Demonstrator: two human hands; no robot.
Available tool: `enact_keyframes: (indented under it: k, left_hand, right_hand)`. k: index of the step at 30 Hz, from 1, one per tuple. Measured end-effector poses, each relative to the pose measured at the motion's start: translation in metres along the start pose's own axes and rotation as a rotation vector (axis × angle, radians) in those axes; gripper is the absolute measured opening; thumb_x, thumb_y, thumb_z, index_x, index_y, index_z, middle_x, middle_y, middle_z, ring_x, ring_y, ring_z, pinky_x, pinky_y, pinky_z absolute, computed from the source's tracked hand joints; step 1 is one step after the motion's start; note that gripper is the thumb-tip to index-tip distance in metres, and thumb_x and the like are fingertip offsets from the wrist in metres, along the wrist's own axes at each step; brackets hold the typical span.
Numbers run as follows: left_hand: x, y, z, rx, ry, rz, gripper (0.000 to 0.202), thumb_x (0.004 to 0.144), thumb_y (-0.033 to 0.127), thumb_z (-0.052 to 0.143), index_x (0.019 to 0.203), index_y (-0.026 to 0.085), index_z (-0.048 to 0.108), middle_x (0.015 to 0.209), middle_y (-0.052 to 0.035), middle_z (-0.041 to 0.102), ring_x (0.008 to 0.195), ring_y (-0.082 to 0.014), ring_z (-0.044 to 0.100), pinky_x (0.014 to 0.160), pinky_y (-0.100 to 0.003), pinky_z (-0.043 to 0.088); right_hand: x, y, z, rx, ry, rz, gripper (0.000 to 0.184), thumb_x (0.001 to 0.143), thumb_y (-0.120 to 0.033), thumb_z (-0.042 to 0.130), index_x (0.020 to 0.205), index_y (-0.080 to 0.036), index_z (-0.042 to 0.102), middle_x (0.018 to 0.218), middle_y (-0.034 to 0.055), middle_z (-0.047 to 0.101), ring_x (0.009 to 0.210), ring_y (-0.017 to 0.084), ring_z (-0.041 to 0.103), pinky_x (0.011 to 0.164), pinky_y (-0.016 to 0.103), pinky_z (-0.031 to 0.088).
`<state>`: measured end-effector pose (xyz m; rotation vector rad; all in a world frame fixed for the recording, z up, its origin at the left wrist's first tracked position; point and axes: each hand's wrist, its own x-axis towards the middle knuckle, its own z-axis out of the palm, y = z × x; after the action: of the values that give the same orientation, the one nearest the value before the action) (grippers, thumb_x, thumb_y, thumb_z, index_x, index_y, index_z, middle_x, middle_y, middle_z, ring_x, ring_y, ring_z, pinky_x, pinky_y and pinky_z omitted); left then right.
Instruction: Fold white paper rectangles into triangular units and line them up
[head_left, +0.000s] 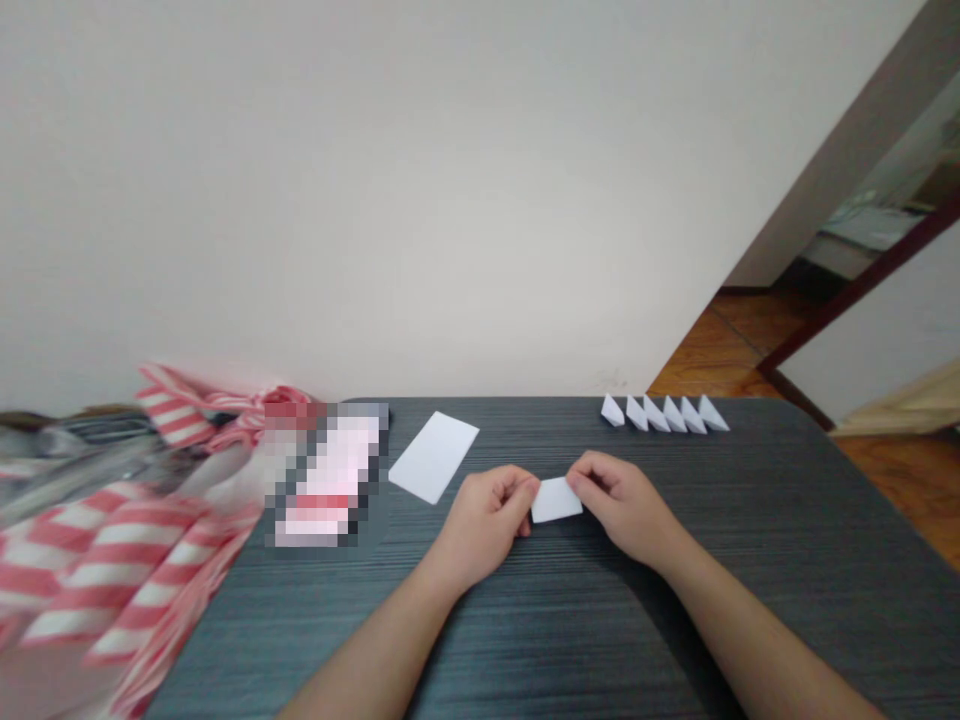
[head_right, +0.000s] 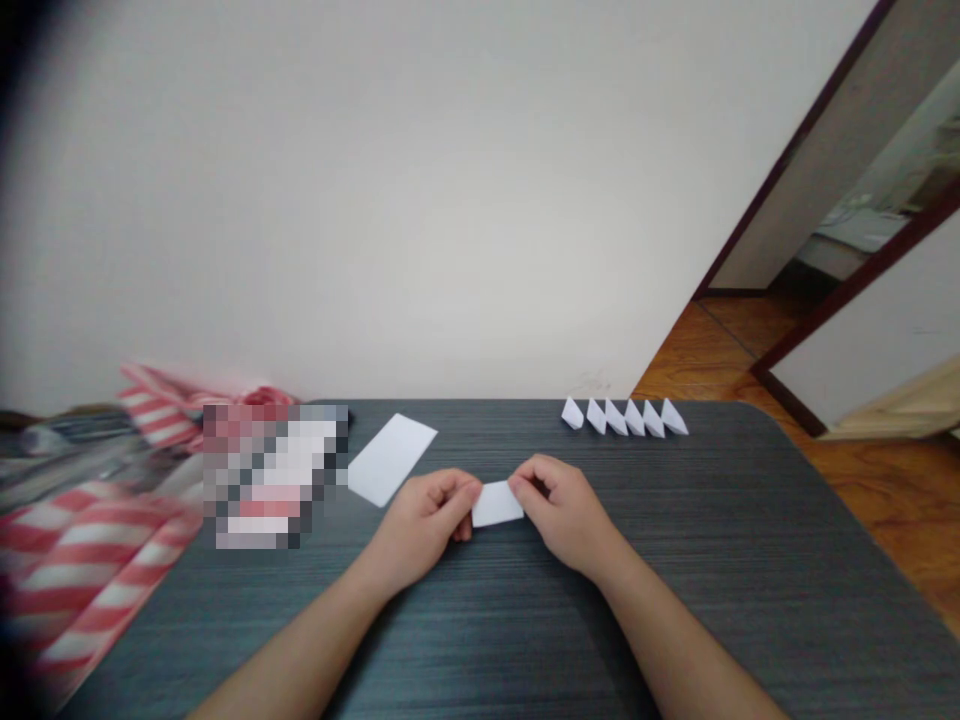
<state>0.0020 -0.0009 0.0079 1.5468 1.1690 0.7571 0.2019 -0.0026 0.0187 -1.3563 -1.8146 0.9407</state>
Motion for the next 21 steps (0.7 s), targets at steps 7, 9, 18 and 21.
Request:
enact_keyframes:
  k: [7, 9, 18, 21]
  left_hand:
    - [0.000, -0.003, 0.000, 0.003, -0.002, 0.005, 0.034, 0.093, 0.039, 0.048, 0.072, 0.017, 0.062, 0.055, 0.0019, 0.058, 0.052, -0.0116, 0.052, 0.054, -0.022, 0.038]
    - [0.001, -0.003, 0.001, 0.004, -0.004, 0.017, 0.033, 0.092, 0.038, 0.049, 0.071, 0.016, 0.061, 0.055, 0.0019, 0.057, 0.053, -0.0115, 0.052, 0.053, -0.021, 0.038]
    - [0.001, 0.006, -0.001, 0.073, -0.050, 0.082, 0.026, 0.091, 0.033, 0.052, 0.077, 0.016, 0.067, 0.062, 0.0016, 0.058, 0.058, -0.0115, 0.052, 0.055, -0.021, 0.036]
    - [0.000, 0.008, -0.003, 0.125, -0.042, 0.110, 0.028, 0.090, 0.030, 0.052, 0.070, 0.015, 0.065, 0.061, 0.0018, 0.058, 0.059, -0.0114, 0.051, 0.056, -0.022, 0.035]
  right_hand:
    - [0.000, 0.002, 0.000, 0.005, -0.017, 0.008, 0.018, 0.089, -0.022, 0.055, 0.072, -0.018, 0.060, 0.068, -0.0009, 0.059, 0.067, 0.015, 0.054, 0.063, 0.025, 0.040]
    - [0.000, 0.001, 0.000, -0.004, -0.021, -0.009, 0.019, 0.089, -0.021, 0.055, 0.070, -0.018, 0.059, 0.068, -0.0011, 0.058, 0.067, 0.015, 0.054, 0.063, 0.025, 0.040]
    - [0.000, -0.006, 0.002, -0.009, -0.055, -0.083, 0.019, 0.088, -0.018, 0.055, 0.071, -0.017, 0.063, 0.071, 0.0005, 0.062, 0.068, 0.015, 0.057, 0.065, 0.025, 0.041]
    - [0.001, -0.006, 0.003, -0.010, -0.060, -0.101, 0.019, 0.088, -0.016, 0.056, 0.071, -0.017, 0.064, 0.070, 0.0004, 0.061, 0.067, 0.014, 0.057, 0.064, 0.025, 0.041]
